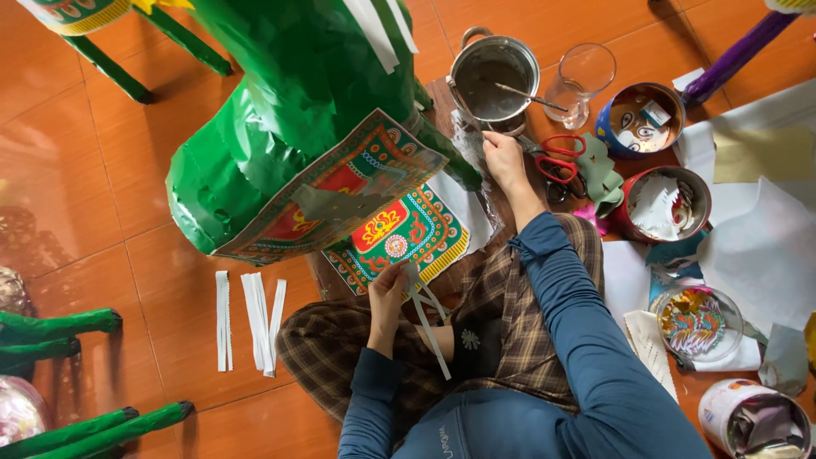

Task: Decorating a green horse-shaped figure with paper strips and glue

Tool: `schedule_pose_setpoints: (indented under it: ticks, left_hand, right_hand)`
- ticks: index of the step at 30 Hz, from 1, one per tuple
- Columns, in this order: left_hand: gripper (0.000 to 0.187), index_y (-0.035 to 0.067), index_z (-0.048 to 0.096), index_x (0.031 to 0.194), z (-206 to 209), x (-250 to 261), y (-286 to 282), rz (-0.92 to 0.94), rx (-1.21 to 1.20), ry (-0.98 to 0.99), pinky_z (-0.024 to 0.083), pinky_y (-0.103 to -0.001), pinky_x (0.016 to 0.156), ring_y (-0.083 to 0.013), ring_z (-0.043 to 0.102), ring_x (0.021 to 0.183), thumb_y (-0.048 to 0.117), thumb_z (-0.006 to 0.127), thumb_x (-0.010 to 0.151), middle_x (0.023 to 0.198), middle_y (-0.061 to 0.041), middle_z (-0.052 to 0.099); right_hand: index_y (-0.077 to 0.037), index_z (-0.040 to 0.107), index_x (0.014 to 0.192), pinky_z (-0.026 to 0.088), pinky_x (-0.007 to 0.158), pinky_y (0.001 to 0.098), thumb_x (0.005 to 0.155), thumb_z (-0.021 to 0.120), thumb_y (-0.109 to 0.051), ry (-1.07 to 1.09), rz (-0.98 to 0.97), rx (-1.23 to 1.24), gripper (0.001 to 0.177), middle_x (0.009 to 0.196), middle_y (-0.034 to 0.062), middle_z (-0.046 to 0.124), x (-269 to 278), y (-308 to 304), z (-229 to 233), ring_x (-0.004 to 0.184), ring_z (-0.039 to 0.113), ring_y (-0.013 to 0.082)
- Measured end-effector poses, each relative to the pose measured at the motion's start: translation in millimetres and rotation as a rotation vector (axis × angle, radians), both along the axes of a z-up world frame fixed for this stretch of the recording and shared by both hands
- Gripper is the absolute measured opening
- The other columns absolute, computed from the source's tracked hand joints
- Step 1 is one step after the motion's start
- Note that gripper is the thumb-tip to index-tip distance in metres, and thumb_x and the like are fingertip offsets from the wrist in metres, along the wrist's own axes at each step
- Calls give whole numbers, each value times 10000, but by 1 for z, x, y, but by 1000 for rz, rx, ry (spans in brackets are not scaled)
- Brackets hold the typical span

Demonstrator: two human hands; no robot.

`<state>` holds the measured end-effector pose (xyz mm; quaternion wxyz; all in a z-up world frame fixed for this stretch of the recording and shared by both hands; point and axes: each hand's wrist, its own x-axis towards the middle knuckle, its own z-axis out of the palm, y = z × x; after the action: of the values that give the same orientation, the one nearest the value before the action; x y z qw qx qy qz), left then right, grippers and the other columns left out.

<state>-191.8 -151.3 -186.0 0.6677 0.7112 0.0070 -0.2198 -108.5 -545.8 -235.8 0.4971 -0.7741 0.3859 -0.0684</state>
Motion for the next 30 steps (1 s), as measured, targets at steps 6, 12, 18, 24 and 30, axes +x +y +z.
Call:
schedule_pose_setpoints:
  ticks: [6,12,18,24,30]
  left_hand:
    - [291,24,825,1311,-15,0,7,25,-74,-13,601,-381,883,-192,704,1028,17,683,1057,1066,-208,837]
    - [326,34,812,1329,37,0,5,58,-165,-49,626,-433,927,-250,749,1042,5,683,1030,1105,-222,828]
    - [328,-8,784,1336,117,-4,-22,86,-270,-179,625,-457,971,-253,706,1127,-8,707,1017,1197,-253,800]
    - [359,6,757,1377,140,-12,-33,148,-489,-246,598,-468,1061,-268,720,1209,-38,701,1025,1270,-236,783]
    - [351,14,741,1410,162,-24,-29,168,-598,-292,619,-430,1040,-244,737,1206,-39,675,1069,1263,-210,798]
  right_hand:
    - [-153,741,1316,585,645,350,1064,521,-277,-97,-58,102,357,760,86,769,16,-5,-6,710,729,172]
    - [-59,531,1380,451,351,236,1126,601,-157,-451,-50,270,281,701,132,676,-81,44,129,440,611,147]
    - [-25,678,1250,518,674,362,1074,642,-76,-436,206,154,187,946,201,738,-198,104,192,806,711,231]
    - [0,780,1293,525,481,280,1082,634,-41,-454,412,20,260,748,163,764,-259,146,224,558,673,165]
    - [-15,799,1310,533,458,275,1095,598,-9,-606,560,-45,294,827,175,785,-262,160,238,492,675,155]
